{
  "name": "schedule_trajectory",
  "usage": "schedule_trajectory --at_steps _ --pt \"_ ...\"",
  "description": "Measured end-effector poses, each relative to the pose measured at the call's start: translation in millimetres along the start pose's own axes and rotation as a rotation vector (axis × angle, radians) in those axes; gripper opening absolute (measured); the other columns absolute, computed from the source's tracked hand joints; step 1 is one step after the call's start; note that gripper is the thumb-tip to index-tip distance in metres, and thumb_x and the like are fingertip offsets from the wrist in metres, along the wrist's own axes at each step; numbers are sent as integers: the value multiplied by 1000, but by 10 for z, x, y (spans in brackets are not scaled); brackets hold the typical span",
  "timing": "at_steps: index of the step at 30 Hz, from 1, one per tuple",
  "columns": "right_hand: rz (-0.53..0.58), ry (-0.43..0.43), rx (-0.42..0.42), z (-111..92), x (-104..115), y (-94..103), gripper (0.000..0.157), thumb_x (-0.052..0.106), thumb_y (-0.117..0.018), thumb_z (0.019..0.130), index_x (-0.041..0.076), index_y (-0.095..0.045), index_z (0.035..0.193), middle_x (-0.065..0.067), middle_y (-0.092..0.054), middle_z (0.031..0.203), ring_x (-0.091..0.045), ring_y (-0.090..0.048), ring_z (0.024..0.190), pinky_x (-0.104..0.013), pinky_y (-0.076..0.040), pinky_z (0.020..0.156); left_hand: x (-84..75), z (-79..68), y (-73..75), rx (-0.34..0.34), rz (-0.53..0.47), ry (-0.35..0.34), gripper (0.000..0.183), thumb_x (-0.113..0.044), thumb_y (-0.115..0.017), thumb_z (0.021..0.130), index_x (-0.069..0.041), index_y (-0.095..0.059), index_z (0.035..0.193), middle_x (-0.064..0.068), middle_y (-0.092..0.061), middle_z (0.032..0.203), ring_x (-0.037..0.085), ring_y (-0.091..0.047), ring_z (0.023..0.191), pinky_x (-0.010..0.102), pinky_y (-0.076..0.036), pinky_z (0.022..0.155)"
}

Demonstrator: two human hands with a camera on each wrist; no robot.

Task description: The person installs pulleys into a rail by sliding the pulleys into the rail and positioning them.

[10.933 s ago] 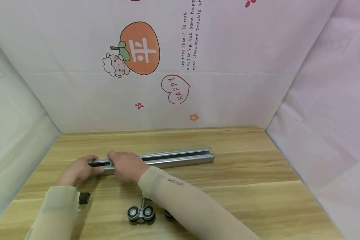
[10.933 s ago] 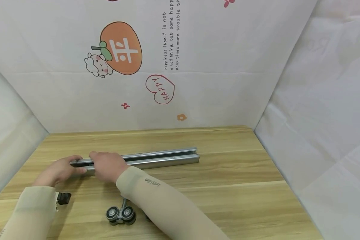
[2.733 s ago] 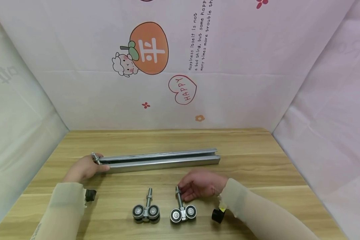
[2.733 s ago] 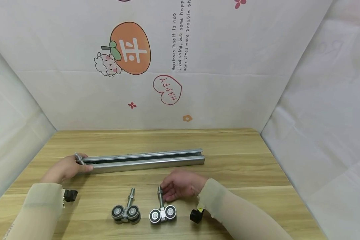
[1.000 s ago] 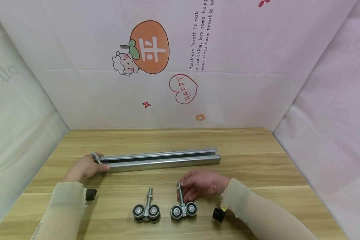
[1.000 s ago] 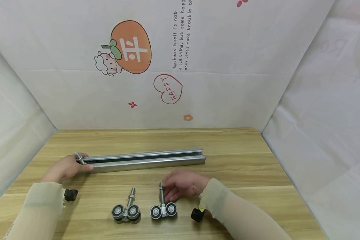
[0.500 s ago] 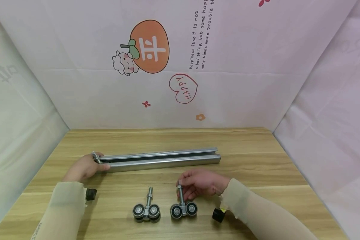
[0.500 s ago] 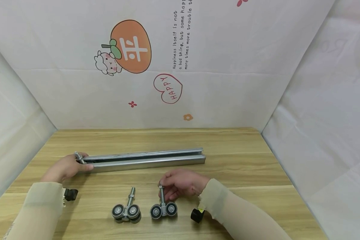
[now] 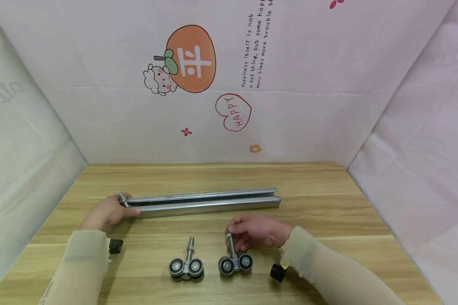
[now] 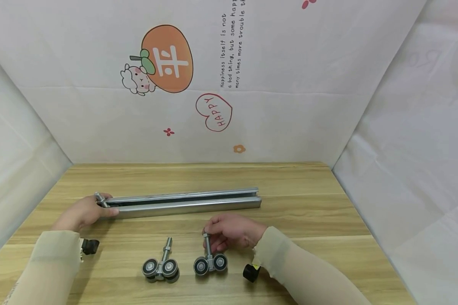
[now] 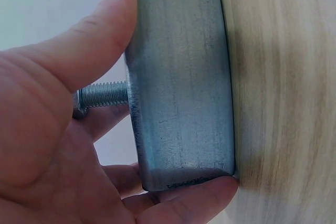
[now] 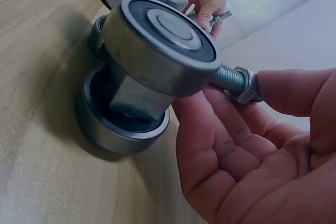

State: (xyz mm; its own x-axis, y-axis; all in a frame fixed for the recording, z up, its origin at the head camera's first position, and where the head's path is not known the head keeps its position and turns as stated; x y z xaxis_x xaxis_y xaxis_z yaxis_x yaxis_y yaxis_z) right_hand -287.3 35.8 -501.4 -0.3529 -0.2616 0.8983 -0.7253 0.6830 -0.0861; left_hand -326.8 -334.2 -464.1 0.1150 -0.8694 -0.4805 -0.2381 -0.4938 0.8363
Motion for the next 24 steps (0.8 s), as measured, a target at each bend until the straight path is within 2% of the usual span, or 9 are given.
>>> schedule_trajectory --at_steps 16,24 --pt "-44 26 -72 -21 20 107 29 19 -55 103 -7 -61 116 -23 -71 102 -25 -69 78 -31 -54 65 -3 1 -7 8 0 1 81 -53 -69 91 5 -44 142 40 -43 138 61 -40 124 70 -36 95" --pt "-56 43 -81 -33 54 131 29 18 -55 103 -7 -61 116 -23 -70 101 -25 -68 76 -32 -53 64 -1 -15 -11 12 -24 8 87 -55 -69 89 7 -41 144 42 -40 139 62 -36 125 70 -35 96"
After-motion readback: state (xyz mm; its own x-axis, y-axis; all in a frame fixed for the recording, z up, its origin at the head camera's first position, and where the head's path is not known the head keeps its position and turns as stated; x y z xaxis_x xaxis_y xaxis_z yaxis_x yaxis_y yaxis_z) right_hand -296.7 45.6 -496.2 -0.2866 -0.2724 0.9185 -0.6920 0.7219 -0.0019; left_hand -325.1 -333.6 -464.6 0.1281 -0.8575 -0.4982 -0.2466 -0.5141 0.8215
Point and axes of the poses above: each hand's wrist, its own z-axis towards the middle knuckle, its own y-axis out of the back of the hand, x = y × z, the point moved 9 cm from there along z, towards the middle knuckle
